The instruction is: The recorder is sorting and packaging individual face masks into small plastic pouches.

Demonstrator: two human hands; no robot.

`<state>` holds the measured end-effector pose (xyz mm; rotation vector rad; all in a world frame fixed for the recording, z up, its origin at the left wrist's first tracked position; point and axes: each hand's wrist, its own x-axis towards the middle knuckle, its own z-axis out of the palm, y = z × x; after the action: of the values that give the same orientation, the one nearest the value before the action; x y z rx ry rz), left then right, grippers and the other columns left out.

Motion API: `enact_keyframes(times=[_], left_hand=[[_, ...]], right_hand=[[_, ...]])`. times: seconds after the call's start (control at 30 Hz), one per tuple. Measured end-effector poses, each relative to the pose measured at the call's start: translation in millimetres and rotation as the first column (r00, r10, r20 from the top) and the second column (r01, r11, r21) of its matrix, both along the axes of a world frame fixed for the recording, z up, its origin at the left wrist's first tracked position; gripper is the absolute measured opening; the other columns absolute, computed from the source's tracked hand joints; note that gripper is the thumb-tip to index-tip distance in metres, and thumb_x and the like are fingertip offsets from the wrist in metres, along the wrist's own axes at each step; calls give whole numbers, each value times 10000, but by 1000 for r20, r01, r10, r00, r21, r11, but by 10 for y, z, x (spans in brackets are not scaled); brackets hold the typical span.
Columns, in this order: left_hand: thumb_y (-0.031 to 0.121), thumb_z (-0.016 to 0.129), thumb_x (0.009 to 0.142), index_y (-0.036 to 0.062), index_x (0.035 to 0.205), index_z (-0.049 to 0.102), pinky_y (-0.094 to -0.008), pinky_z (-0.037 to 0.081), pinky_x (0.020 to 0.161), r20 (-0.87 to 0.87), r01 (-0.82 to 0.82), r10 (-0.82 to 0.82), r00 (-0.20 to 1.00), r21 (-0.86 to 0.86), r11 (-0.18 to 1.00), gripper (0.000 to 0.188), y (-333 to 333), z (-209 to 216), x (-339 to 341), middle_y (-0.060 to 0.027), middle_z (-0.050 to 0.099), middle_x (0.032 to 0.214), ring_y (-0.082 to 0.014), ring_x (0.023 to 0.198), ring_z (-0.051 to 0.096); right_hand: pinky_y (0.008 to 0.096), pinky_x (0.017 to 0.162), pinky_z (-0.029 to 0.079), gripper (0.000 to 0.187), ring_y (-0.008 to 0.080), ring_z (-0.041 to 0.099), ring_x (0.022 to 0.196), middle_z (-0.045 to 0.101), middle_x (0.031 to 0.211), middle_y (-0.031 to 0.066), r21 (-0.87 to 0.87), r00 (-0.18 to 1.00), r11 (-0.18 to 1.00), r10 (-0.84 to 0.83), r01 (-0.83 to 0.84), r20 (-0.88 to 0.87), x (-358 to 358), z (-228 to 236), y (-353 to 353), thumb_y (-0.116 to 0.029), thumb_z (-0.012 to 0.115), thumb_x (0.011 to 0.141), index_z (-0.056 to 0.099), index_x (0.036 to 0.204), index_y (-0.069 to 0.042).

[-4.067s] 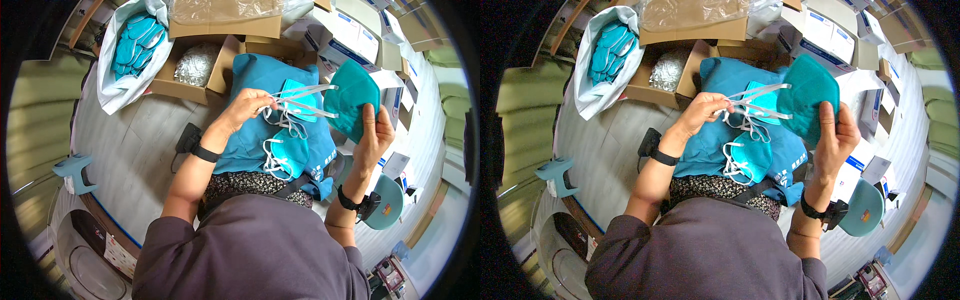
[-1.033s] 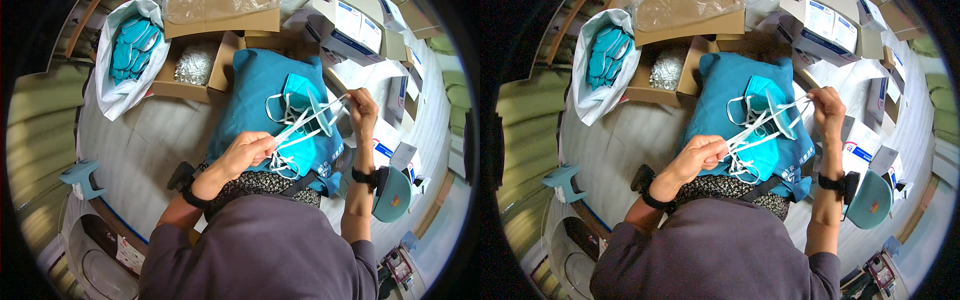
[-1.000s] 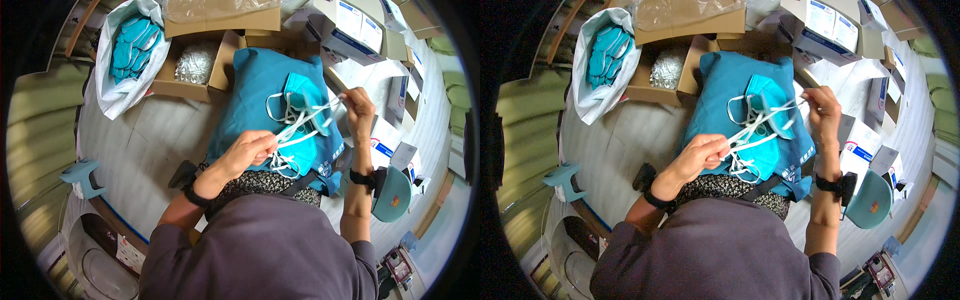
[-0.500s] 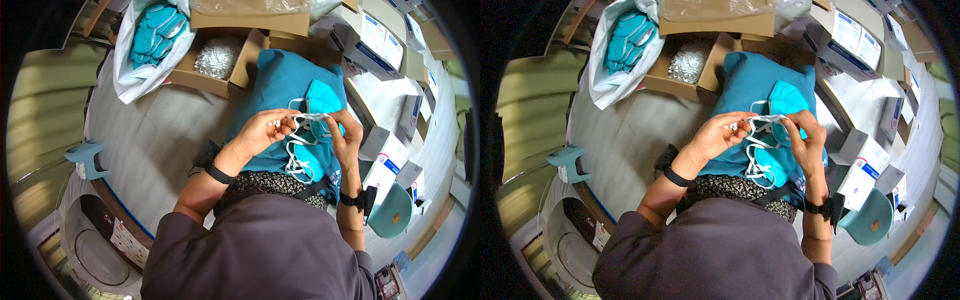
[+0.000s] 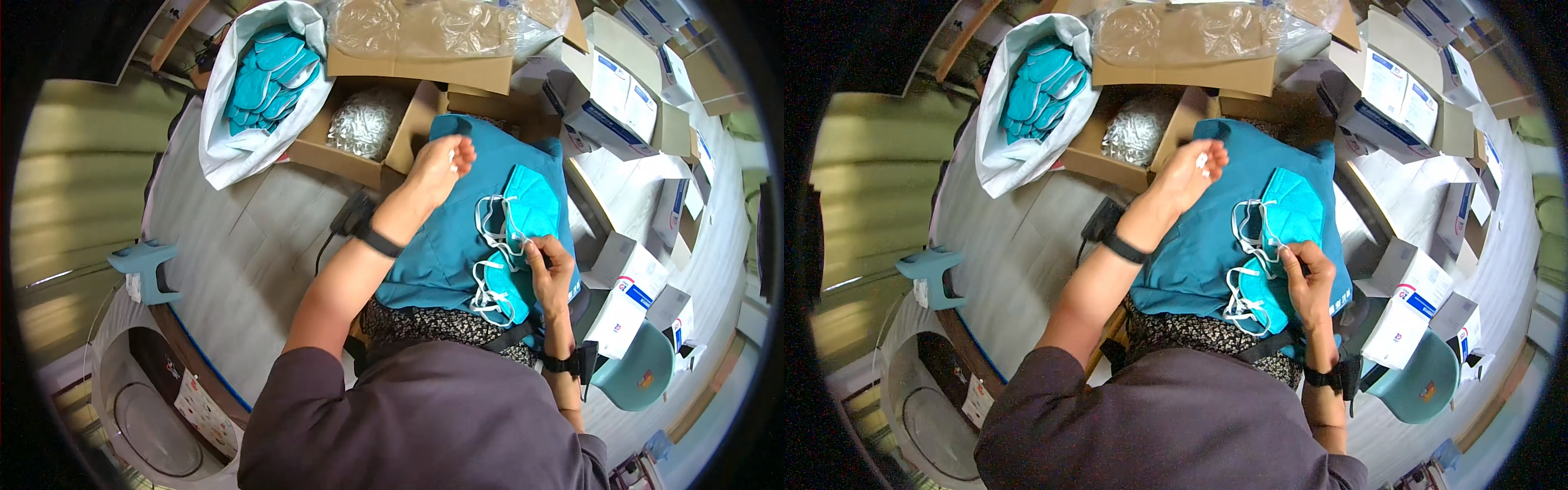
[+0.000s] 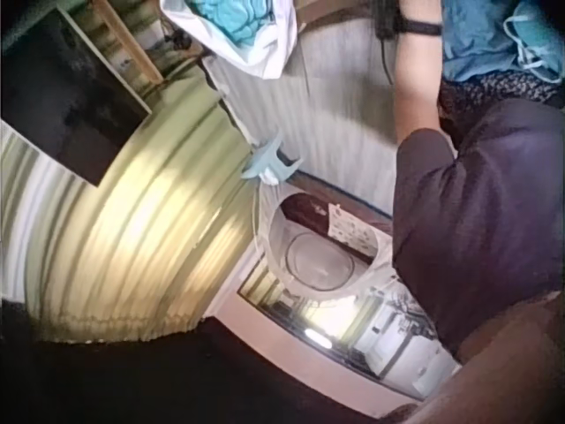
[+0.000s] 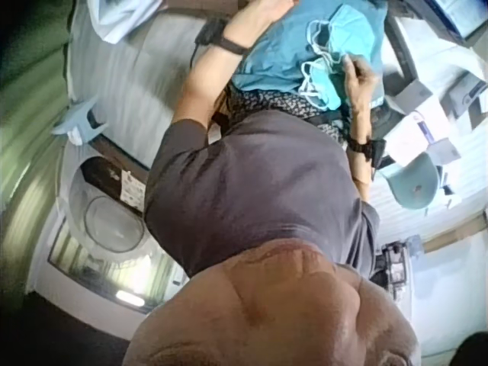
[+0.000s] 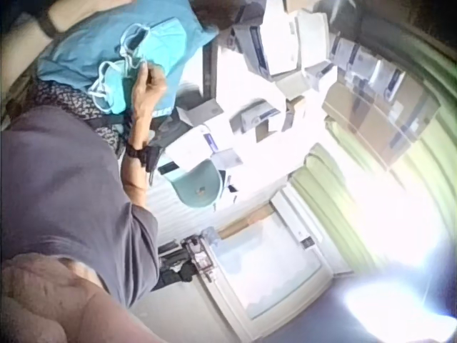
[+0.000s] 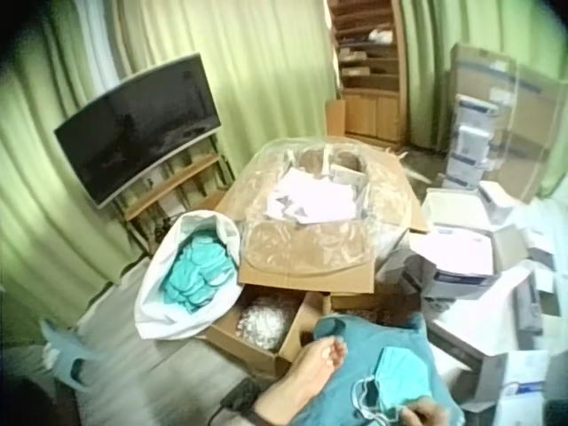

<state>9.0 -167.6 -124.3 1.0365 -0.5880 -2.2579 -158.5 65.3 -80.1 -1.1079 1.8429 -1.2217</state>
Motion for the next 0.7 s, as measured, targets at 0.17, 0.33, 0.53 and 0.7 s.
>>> enact_keyframes(times=[0.17,0.33,0.53,0.7], left_hand=[[437,582,939,-34,1285,498,-420,464,982,16,46,-46,999,7,999,590,-533,-185,-920,-184,586,1141,-267,1032,580],[644,602,836,-45,1530,98,-513,67,1191,77,134,-131,988,-30,991,1100,-655,-128,-1257,-277,145,1552,-369,1452,149],[384,617,943,-39,1507,261,-474,274,1161,209,193,-140,968,-261,946,789,-535,-193,-1125,-246,283,1558,-360,1441,292],[242,752,862,-58,1216,569,-323,558,764,553,542,-288,782,-377,751,498,95,-41,-746,-159,662,1086,-224,895,669]], right_hand=[[263,611,394,128,103,502,675,575,710,22,10,999,999,-36,36,22,25,37,-46,-97,683,915,696,864,20],[265,616,395,130,108,504,678,577,712,32,14,999,999,-43,43,12,37,84,-28,-103,680,915,696,874,19],[275,634,403,150,121,513,688,591,723,38,-13,1000,1000,-14,15,17,45,103,-9,-119,672,919,690,846,11],[316,652,398,260,172,495,668,560,667,50,-171,999,985,32,-28,21,-49,-40,128,-163,632,937,662,729,-10]])
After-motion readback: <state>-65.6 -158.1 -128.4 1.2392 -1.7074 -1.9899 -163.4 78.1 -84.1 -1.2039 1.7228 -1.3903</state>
